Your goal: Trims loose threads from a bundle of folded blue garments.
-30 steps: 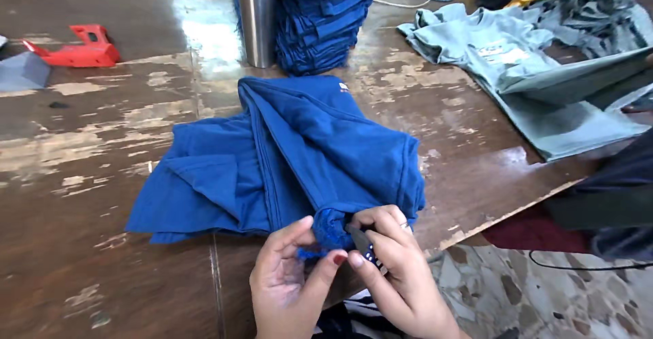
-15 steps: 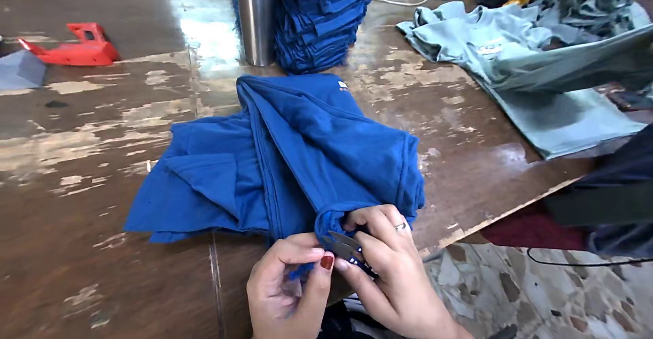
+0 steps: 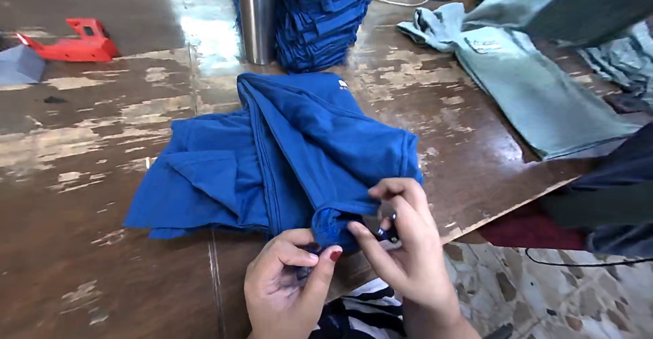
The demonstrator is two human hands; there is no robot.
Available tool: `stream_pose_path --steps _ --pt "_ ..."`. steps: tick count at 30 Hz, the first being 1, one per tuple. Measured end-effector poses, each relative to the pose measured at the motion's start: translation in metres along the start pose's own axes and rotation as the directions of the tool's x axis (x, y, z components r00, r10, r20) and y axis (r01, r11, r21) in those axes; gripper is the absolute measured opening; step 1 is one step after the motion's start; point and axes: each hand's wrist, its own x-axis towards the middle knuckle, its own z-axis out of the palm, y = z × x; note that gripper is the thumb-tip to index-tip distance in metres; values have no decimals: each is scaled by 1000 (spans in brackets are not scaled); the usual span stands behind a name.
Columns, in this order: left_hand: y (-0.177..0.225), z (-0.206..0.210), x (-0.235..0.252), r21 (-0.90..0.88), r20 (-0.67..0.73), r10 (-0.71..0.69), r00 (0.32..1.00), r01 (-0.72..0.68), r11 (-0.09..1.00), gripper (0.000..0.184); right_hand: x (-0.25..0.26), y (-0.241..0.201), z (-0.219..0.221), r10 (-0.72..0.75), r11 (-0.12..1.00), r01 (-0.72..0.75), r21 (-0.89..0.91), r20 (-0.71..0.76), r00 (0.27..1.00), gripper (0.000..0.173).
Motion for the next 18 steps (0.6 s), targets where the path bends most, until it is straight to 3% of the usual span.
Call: stream_pose_path --steps 2,4,7,9,10,13,18 --pt "-3 -7 1 123 19 90 996 -91 988 14 3 11 2 -6 998 6 65 4 1000 14" --pt "-4 -20 5 234 119 202 972 -225 946 17 2 19 -2 -22 970 34 241 -52 998 12" --pt "-4 -40 9 252 306 210 928 -292 923 14 -2 23 -12 -14 926 45 376 -86 996 12" --pt "-1 -47 9 241 388 151 909 -258 936 12 -8 24 -17 -16 951 2 308 44 999 2" --pt "1 -49 9 237 405 123 906 -233 943 13 -10 23 -19 -33 970 -1 243 136 990 7" --pt "5 -48 9 236 398 68 915 -173 956 14 -14 17 -22 -97 995 96 17 300 949 50" --pt "8 -43 8 193 372 80 925 -161 968 18 -18 11 -22 -146 951 232 -203 369 918 57"
